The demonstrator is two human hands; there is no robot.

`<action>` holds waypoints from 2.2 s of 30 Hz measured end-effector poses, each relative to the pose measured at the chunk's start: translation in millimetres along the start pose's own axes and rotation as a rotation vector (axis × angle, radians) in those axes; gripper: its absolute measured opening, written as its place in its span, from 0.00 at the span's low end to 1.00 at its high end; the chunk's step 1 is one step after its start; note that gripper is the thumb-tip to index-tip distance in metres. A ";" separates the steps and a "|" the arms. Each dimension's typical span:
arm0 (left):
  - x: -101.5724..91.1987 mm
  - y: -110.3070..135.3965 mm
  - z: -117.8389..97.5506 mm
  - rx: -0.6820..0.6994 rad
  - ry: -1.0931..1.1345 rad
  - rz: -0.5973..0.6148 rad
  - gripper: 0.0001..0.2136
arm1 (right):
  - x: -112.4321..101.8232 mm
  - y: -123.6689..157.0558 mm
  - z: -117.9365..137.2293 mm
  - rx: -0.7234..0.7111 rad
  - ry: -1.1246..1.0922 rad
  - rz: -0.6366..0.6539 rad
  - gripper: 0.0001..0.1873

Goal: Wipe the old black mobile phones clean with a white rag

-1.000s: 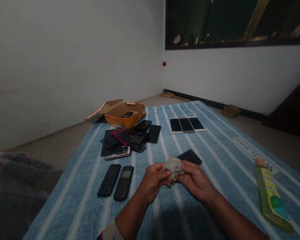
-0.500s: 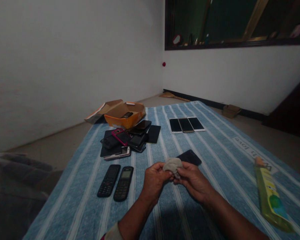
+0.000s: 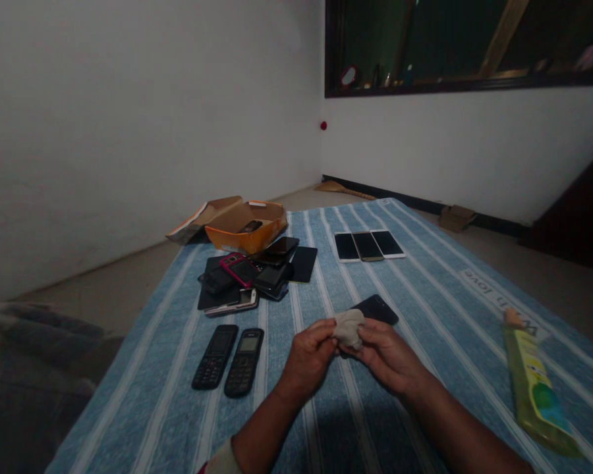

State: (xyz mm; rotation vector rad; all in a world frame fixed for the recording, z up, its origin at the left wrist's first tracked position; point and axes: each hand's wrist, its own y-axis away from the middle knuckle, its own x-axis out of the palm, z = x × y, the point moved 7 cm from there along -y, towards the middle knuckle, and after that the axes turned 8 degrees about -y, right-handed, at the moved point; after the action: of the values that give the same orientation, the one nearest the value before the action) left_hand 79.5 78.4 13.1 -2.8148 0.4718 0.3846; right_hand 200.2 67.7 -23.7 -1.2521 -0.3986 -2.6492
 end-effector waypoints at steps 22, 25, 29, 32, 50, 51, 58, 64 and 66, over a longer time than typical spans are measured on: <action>-0.2 9.3 5.1 0.126 -0.554 -0.181 0.04 | -27.0 3.8 61.7 -0.382 0.683 -0.287 0.08; 1.2 9.0 5.1 0.147 -0.549 -0.157 0.02 | -22.1 10.5 82.9 -0.707 1.193 -0.314 0.11; 2.3 8.5 5.7 0.177 -0.552 -0.160 0.02 | -11.3 8.8 62.3 -0.852 1.705 -0.187 0.18; 2.3 8.4 5.1 0.203 -0.554 -0.168 0.02 | -3.8 9.4 45.6 -0.885 1.902 -0.135 0.17; 20.2 -2.1 -7.4 0.317 -0.637 -0.041 0.12 | 27.8 18.6 10.8 -0.722 1.919 0.225 0.18; 21.2 -2.8 -6.6 0.308 -0.639 -0.029 0.11 | 27.2 18.5 11.2 -0.728 1.911 0.225 0.18; 19.2 -4.5 -2.2 0.282 -0.619 -0.037 0.09 | 21.0 16.5 14.7 -0.811 1.885 0.183 0.18; 15.8 -3.8 7.5 0.265 -0.636 -0.119 0.10 | 18.0 15.8 15.4 -0.817 1.839 0.186 0.23; 15.4 -2.7 11.2 0.259 -0.654 -0.149 0.14 | 15.8 14.6 16.8 -0.796 1.836 0.136 0.26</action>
State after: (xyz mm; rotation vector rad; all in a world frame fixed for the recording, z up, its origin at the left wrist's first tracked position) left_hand 92.1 79.8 -1.4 -2.2756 0.1495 1.0682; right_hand 206.6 58.3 1.2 1.2779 0.9709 -2.5525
